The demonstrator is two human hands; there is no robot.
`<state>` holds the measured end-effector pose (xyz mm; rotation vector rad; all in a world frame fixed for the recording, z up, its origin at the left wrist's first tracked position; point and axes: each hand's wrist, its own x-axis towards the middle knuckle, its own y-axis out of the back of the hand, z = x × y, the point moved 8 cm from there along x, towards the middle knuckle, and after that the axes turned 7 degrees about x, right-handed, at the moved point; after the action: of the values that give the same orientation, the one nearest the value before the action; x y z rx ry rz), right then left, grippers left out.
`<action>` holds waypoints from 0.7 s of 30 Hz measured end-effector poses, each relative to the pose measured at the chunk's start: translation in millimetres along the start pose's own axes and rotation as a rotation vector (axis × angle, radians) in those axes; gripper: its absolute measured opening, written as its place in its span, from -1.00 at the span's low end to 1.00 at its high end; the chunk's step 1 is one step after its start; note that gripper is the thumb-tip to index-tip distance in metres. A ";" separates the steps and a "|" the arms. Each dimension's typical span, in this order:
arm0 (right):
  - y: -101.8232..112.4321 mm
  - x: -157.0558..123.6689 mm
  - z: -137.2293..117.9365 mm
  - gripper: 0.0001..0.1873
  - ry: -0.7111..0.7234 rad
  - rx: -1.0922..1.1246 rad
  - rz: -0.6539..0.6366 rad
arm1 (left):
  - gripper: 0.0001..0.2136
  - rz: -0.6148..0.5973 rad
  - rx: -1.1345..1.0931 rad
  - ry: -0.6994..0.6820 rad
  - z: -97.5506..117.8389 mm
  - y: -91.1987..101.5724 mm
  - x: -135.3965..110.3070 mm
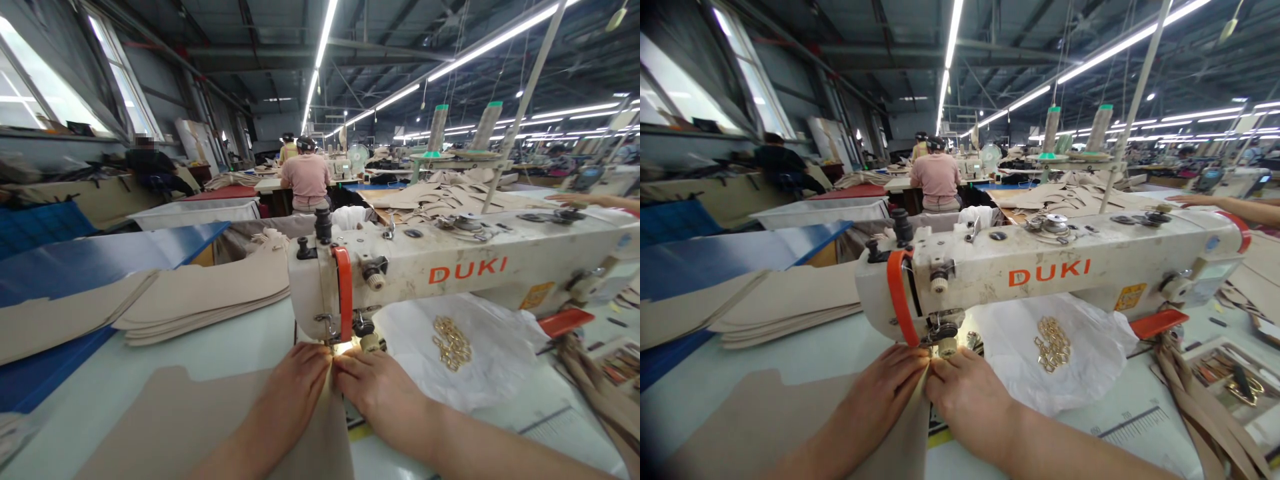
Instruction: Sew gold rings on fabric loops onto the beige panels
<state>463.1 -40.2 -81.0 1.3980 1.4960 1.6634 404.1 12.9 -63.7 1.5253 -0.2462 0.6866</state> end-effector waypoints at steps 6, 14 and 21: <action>1.4 0.9 -0.5 -0.94 -0.025 0.020 -0.018 | -0.81 -0.024 -0.040 0.030 0.0 1.1 1.7; 2.9 1.8 -3.8 -0.94 -0.028 0.003 -0.030 | -0.82 -0.049 -0.028 0.050 1.2 0.6 0.3; 6.9 -5.1 -11.4 -0.84 -0.004 0.034 -0.010 | -0.78 -0.093 0.003 0.102 -0.1 1.9 -12.1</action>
<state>456.4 -51.2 -74.9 1.4089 1.5337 1.6356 393.4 9.7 -68.8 1.4903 -0.0972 0.6889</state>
